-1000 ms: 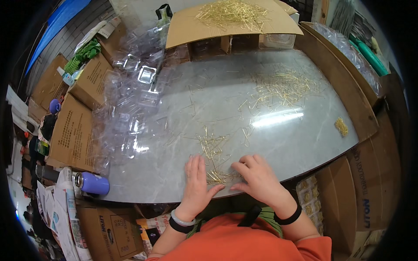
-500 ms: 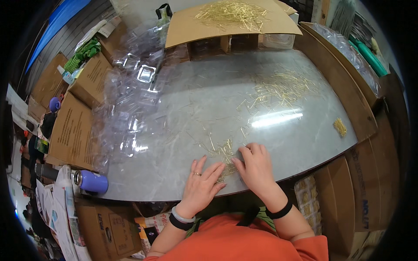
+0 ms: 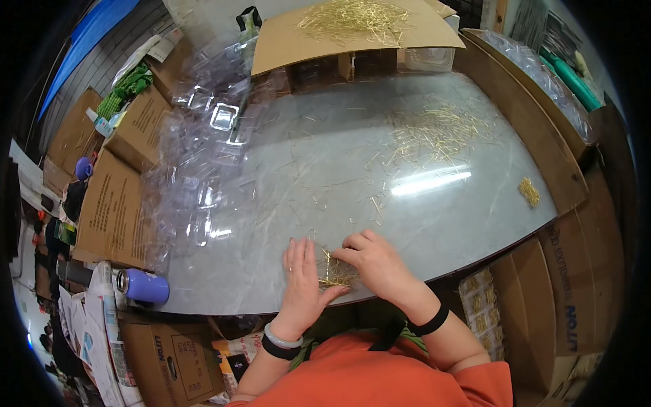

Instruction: Gathering and packing small gold-colored metal pins into small plastic bags.

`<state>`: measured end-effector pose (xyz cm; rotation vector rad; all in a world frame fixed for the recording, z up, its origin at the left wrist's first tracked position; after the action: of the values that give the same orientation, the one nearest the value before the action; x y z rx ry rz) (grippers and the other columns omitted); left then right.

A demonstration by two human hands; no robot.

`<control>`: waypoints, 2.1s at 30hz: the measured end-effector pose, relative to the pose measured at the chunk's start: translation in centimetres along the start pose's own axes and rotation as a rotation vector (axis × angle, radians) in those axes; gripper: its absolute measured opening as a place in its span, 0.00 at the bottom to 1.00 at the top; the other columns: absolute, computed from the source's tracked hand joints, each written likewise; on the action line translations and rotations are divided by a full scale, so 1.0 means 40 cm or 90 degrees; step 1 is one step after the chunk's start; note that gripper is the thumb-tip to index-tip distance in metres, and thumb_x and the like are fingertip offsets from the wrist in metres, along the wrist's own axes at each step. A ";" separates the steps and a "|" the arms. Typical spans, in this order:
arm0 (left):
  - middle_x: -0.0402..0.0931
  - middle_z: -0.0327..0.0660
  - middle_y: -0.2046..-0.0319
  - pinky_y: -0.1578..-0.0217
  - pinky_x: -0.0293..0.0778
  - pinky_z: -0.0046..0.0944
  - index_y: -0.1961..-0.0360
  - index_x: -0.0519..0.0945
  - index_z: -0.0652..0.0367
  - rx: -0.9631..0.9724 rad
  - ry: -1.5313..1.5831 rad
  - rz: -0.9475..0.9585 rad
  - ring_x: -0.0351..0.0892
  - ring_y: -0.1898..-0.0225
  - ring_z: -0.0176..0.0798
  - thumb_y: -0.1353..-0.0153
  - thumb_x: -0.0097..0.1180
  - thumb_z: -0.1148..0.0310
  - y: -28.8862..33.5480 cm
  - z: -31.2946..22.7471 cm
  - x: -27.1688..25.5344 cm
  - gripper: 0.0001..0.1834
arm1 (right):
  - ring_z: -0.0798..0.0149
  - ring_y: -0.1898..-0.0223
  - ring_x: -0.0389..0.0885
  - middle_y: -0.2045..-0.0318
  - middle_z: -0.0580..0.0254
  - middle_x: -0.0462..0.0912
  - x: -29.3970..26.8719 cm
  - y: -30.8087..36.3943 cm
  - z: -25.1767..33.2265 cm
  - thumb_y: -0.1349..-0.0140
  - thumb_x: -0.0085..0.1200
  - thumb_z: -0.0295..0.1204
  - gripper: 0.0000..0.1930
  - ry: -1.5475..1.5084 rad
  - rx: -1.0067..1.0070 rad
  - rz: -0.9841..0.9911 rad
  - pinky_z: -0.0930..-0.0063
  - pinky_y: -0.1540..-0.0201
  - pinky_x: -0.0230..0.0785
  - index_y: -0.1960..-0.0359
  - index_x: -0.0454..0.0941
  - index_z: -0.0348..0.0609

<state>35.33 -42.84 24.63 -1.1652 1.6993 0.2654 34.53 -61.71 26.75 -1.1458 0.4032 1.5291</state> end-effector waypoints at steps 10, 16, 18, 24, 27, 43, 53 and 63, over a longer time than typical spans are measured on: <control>0.60 0.59 0.31 0.27 0.42 0.67 0.28 0.58 0.70 -0.009 -0.002 0.067 0.49 0.25 0.66 0.46 0.72 0.52 -0.013 0.010 0.000 0.53 | 0.52 0.43 0.75 0.46 0.60 0.80 -0.045 0.029 0.010 0.44 0.67 0.38 0.25 -0.028 -0.072 0.060 0.57 0.37 0.63 0.45 0.79 0.47; 0.69 0.48 0.38 0.29 0.51 0.66 0.35 0.70 0.63 0.078 0.014 0.081 0.60 0.31 0.62 0.43 0.69 0.61 -0.023 -0.003 -0.011 0.37 | 0.49 0.41 0.74 0.40 0.54 0.77 0.007 0.067 -0.023 0.46 0.70 0.36 0.30 -0.087 -0.060 0.024 0.58 0.39 0.68 0.41 0.75 0.46; 0.70 0.50 0.40 0.30 0.55 0.62 0.37 0.72 0.64 0.071 0.039 0.066 0.62 0.33 0.63 0.41 0.67 0.63 -0.019 -0.005 -0.001 0.33 | 0.48 0.41 0.74 0.39 0.51 0.76 -0.011 0.076 -0.003 0.47 0.70 0.34 0.32 -0.143 -0.004 -0.029 0.57 0.39 0.69 0.39 0.73 0.44; 0.67 0.56 0.38 0.32 0.61 0.58 0.34 0.68 0.65 -0.002 0.042 -0.007 0.63 0.35 0.66 0.39 0.66 0.65 -0.023 -0.032 0.040 0.34 | 0.45 0.37 0.72 0.38 0.48 0.74 -0.001 0.051 0.022 0.47 0.70 0.33 0.39 -0.079 -0.016 -0.009 0.56 0.37 0.68 0.33 0.68 0.41; 0.62 0.57 0.33 0.30 0.57 0.58 0.30 0.63 0.65 -0.061 0.185 -0.021 0.59 0.31 0.66 0.38 0.66 0.65 -0.010 -0.016 0.043 0.39 | 0.45 0.34 0.69 0.36 0.49 0.73 0.020 0.050 -0.015 0.47 0.70 0.32 0.39 -0.095 -0.023 0.012 0.55 0.34 0.65 0.32 0.67 0.40; 0.62 0.53 0.31 0.26 0.45 0.65 0.28 0.62 0.62 0.036 0.090 0.190 0.51 0.25 0.67 0.38 0.66 0.64 -0.022 0.014 -0.043 0.41 | 0.48 0.34 0.69 0.38 0.57 0.76 -0.015 0.044 0.011 0.40 0.62 0.26 0.28 -0.015 -0.043 0.021 0.47 0.30 0.57 0.37 0.72 0.45; 0.65 0.56 0.36 0.28 0.54 0.62 0.33 0.66 0.69 0.068 0.009 0.092 0.58 0.30 0.67 0.35 0.59 0.72 -0.009 -0.020 -0.006 0.31 | 0.49 0.42 0.73 0.43 0.53 0.77 -0.029 0.051 -0.004 0.46 0.69 0.36 0.32 -0.004 -0.036 -0.045 0.50 0.37 0.62 0.39 0.73 0.44; 0.67 0.57 0.37 0.28 0.55 0.62 0.33 0.66 0.67 0.055 0.117 0.079 0.61 0.30 0.65 0.36 0.63 0.67 -0.001 -0.003 -0.005 0.33 | 0.52 0.46 0.75 0.52 0.59 0.79 -0.017 0.035 -0.010 0.50 0.71 0.34 0.32 -0.034 -0.044 -0.010 0.56 0.40 0.65 0.41 0.75 0.46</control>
<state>35.30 -42.83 24.84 -1.0487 1.9291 0.1634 33.38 -62.82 26.67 -1.1561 0.3068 1.5661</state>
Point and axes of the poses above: each hand's wrist, its own y-axis away from the middle knuckle, its own x-axis out of the palm, z = x × y, the point moved 2 cm from there along -y, towards the middle knuckle
